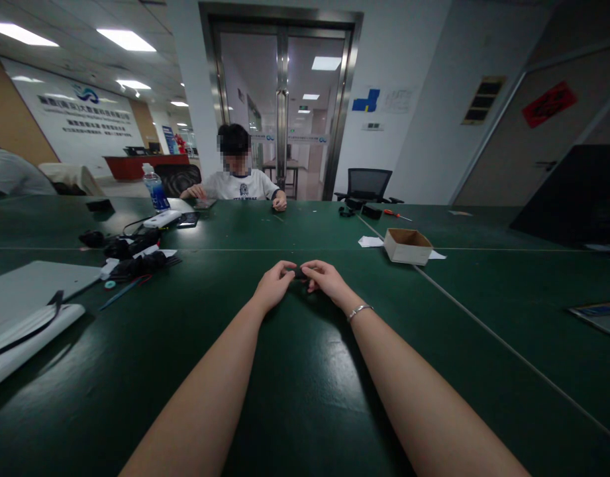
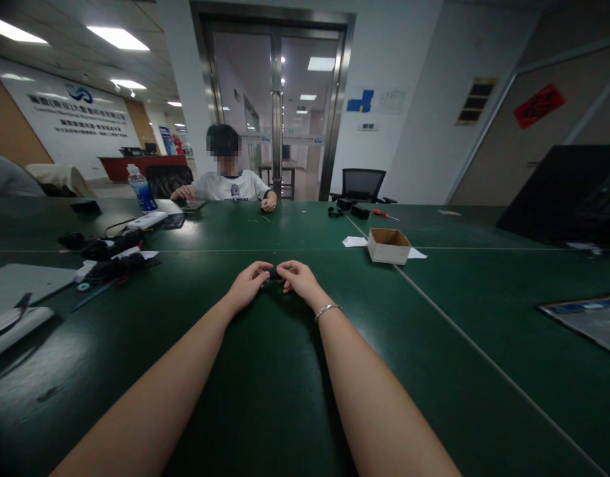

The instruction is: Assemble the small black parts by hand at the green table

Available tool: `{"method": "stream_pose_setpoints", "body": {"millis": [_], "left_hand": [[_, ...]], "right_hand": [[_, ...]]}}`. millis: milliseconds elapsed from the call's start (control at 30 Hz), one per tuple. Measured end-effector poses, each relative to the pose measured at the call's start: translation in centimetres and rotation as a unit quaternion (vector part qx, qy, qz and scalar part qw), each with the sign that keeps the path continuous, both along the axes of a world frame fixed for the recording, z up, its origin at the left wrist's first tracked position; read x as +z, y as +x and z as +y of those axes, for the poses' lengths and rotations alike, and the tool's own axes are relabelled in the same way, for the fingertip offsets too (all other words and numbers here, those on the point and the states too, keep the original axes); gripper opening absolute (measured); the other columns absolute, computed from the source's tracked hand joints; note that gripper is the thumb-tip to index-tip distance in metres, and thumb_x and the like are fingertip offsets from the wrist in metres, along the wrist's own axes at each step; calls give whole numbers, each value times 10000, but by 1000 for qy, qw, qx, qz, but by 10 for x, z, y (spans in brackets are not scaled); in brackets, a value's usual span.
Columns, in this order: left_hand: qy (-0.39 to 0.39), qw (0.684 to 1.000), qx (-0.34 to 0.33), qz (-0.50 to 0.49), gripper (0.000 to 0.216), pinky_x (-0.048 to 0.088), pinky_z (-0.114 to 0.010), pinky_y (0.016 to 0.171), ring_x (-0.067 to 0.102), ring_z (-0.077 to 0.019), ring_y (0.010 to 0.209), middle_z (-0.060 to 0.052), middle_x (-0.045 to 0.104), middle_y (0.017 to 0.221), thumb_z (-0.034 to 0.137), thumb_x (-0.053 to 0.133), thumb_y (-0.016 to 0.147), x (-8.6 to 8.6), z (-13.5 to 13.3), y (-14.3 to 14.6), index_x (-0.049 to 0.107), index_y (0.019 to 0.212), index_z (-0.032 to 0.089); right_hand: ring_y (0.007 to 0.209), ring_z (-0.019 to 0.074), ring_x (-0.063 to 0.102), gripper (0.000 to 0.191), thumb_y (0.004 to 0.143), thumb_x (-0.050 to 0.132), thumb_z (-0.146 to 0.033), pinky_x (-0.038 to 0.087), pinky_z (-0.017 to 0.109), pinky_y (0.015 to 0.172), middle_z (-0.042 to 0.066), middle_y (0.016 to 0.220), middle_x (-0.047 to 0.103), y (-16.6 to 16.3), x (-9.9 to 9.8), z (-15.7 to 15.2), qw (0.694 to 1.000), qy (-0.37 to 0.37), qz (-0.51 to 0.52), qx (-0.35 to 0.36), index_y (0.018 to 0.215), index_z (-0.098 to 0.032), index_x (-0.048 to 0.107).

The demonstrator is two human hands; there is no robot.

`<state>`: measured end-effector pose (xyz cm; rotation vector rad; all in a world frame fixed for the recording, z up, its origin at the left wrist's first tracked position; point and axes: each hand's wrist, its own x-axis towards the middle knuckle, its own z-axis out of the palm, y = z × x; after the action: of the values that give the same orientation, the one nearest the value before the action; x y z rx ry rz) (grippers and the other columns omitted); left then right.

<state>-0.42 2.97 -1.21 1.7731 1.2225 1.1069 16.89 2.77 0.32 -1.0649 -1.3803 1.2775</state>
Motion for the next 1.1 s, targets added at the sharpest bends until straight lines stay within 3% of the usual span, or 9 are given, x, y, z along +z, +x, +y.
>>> {"method": "stream_pose_setpoints", "body": {"millis": [367, 533, 1100], "left_hand": [[-14, 1000, -4, -1, 280, 436, -246, 649, 568, -139, 698, -18, 620, 795, 326, 441, 889, 4, -5, 1, 591, 1092, 203], [-2, 1000, 8, 10, 270, 442, -246, 661, 565, -124, 682, -18, 631, 881, 311, 481, 875, 3, -3, 1, 593, 1101, 215], [9, 1000, -20, 17, 328, 425, -242, 617, 546, -132, 643, 6, 589, 709, 368, 427, 905, -4, 1, -1, 568, 1165, 226]], "right_hand": [[433, 67, 518, 100, 841, 688, -176, 522, 173, 434, -10, 653, 605, 0, -1, 1, 1000, -3, 8, -3, 910, -136, 628], [427, 64, 513, 95, 846, 680, -179, 520, 171, 429, -6, 657, 610, 0, -1, 1, 1000, 1, 7, -1, 911, -135, 626], [434, 67, 516, 97, 837, 691, -180, 516, 168, 427, -15, 646, 595, 0, -1, 1, 1000, -2, 10, 2, 905, -138, 636]]}}
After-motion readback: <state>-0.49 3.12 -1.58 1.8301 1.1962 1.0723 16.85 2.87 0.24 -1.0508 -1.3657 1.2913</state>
